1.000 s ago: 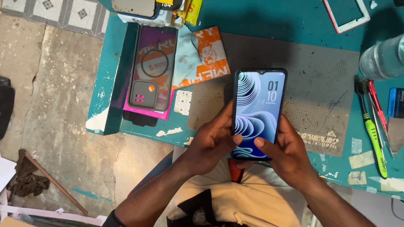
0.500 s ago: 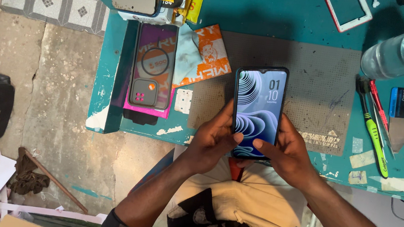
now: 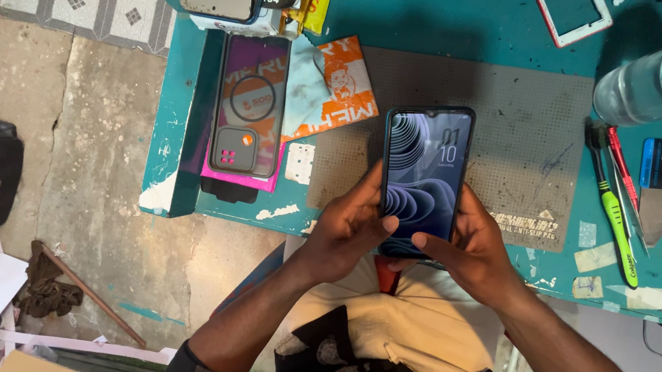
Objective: The person holds a smartphone and navigates its interface, then uses a plastic card to pry open the device's edge and insert a SIM card. The phone is then held and the screen is tapped.
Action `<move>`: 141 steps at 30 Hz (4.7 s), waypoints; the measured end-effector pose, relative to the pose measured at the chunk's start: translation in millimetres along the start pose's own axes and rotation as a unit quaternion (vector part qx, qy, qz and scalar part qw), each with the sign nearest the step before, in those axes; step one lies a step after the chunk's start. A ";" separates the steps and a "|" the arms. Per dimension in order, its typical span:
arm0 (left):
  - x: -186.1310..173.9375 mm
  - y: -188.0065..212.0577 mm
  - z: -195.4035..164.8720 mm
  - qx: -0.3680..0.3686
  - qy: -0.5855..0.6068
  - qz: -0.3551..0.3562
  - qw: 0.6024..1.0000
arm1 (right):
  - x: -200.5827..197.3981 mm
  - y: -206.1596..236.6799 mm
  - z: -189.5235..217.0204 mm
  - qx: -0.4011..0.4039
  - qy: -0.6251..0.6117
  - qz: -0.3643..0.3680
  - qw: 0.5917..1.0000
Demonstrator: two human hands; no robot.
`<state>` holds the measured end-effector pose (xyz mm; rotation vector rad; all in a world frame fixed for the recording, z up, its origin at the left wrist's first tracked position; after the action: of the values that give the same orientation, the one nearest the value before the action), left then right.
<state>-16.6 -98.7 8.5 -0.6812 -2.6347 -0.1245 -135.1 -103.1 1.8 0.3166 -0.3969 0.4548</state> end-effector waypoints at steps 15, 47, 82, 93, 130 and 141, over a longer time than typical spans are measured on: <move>-4.2 2.3 4.2 -0.013 -0.049 -0.012 0.999 | -13.0 1.7 -15.8 0.015 -0.069 -0.024 0.997; -4.7 4.8 8.4 -0.014 -0.055 -0.009 0.998 | -9.0 6.4 -11.4 0.004 -0.134 0.017 0.991; -8.5 7.3 -4.1 0.024 -0.072 -0.021 0.997 | 3.8 -10.0 -1.5 0.127 -0.308 0.055 0.941; -5.6 4.8 -5.2 0.027 -0.030 -0.006 0.999 | -2.8 -4.6 -5.3 0.086 -0.302 0.063 0.947; -0.5 4.0 -14.6 0.055 -0.006 0.005 0.998 | -5.3 -1.1 -11.5 0.104 -0.284 0.041 0.952; -0.5 5.7 -12.3 0.053 -0.008 -0.001 0.999 | -9.2 -1.0 -11.1 0.076 -0.283 0.050 0.955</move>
<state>-8.9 -96.2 19.4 -0.6473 -2.6346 0.0189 -138.9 -103.1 -12.1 0.5814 -0.9444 0.4914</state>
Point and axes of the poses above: each hand's wrist, its own y-axis away from the middle knuckle, its own x-axis out of the palm, z = x × y, the point moved 10 cm from there along -y, towards the middle knuckle, and after that the axes turned 4 degrees about -y, right-handed, at the moved point
